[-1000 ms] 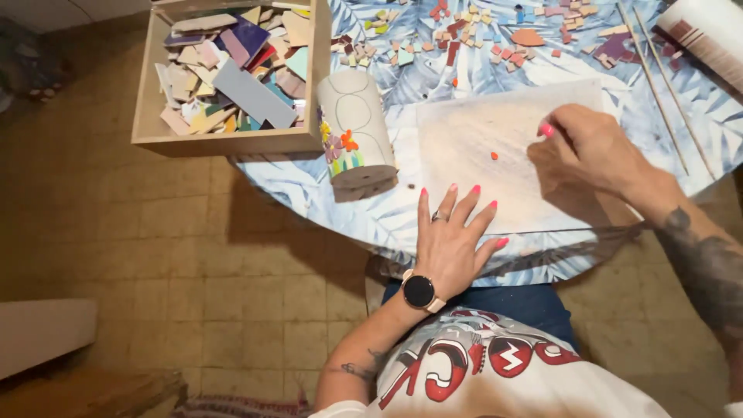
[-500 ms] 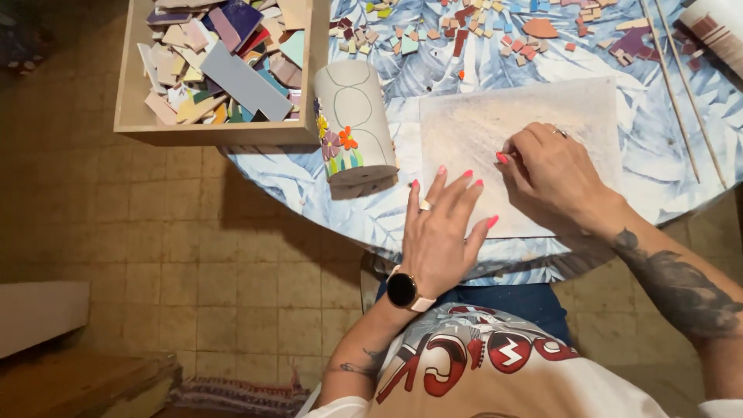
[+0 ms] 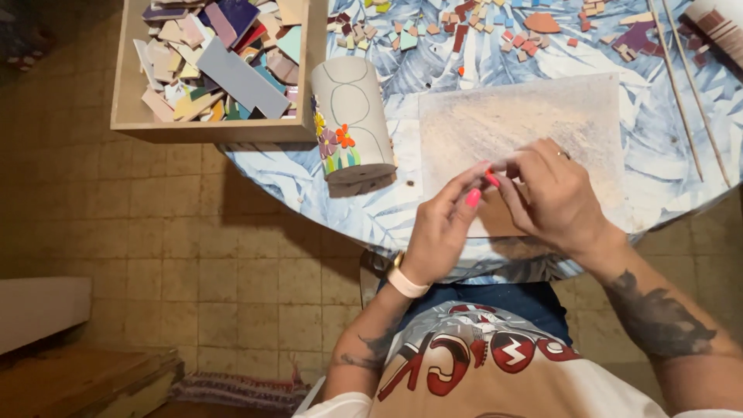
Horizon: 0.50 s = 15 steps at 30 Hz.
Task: Decorating a cylindrical container by preparing and adhering small flower-shaped mosaic tiles to its surface
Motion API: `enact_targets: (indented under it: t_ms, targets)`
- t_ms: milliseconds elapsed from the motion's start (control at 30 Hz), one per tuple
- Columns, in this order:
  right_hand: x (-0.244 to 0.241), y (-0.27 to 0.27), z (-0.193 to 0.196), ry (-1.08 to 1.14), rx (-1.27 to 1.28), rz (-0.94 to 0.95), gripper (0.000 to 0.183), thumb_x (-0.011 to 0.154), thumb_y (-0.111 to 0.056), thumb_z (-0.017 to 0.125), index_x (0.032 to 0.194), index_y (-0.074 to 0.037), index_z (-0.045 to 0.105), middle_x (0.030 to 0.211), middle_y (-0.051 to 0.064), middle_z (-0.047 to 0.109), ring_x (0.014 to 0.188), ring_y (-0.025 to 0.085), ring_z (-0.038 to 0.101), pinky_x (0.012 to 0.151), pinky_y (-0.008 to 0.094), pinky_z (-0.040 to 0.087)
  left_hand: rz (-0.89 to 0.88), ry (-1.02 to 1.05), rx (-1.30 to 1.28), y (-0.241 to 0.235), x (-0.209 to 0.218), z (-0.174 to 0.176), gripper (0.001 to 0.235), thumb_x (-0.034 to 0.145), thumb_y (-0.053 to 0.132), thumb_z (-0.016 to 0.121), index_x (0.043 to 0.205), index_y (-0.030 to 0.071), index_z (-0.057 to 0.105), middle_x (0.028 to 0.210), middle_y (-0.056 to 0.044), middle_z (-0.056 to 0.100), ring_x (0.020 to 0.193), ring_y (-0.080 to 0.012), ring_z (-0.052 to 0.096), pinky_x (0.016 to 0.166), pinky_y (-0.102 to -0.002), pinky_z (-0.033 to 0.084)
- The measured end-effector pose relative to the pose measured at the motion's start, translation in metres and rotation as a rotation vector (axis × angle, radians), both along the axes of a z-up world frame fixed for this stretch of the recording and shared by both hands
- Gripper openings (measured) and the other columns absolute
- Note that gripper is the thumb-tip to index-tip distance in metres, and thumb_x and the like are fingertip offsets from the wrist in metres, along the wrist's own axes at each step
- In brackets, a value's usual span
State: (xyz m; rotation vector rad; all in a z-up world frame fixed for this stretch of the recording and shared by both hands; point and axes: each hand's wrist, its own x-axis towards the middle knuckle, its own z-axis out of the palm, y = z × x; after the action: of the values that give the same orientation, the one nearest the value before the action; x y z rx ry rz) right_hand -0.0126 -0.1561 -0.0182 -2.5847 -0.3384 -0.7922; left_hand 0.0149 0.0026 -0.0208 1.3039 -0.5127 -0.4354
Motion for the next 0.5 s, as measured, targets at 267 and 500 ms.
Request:
enact_targets:
  t_ms: [267, 500]
  targets:
    - [-0.003, 0.01, 0.014, -0.04, 0.069, 0.072, 0.011, 0.079, -0.009, 0.061, 0.085, -0.001, 0.056, 0.07, 0.006, 0.049, 0.063, 0.025, 0.05, 0.062, 0.032, 0.043, -0.133, 0.627, -0.508, -0.007, -0.002, -0.04, 0.04, 0.091, 0.017, 0.042, 0.124, -0.005, 0.038, 0.111, -0.019, 0.052, 0.103, -0.0229, 0.053, 0.089, -0.035, 0.043]
    - [-0.008, 0.012, 0.022, -0.003, 0.217, 0.088, 0.011, 0.079, -0.006, 0.061, 0.087, 0.001, 0.058, 0.068, 0.009, 0.05, 0.062, 0.028, 0.05, 0.061, 0.034, 0.043, -0.147, 0.73, -0.566, -0.005, -0.001, -0.037, 0.04, 0.09, 0.013, 0.045, 0.125, -0.006, 0.037, 0.114, -0.02, 0.052, 0.105, -0.0258, 0.052, 0.092, -0.041, 0.039]
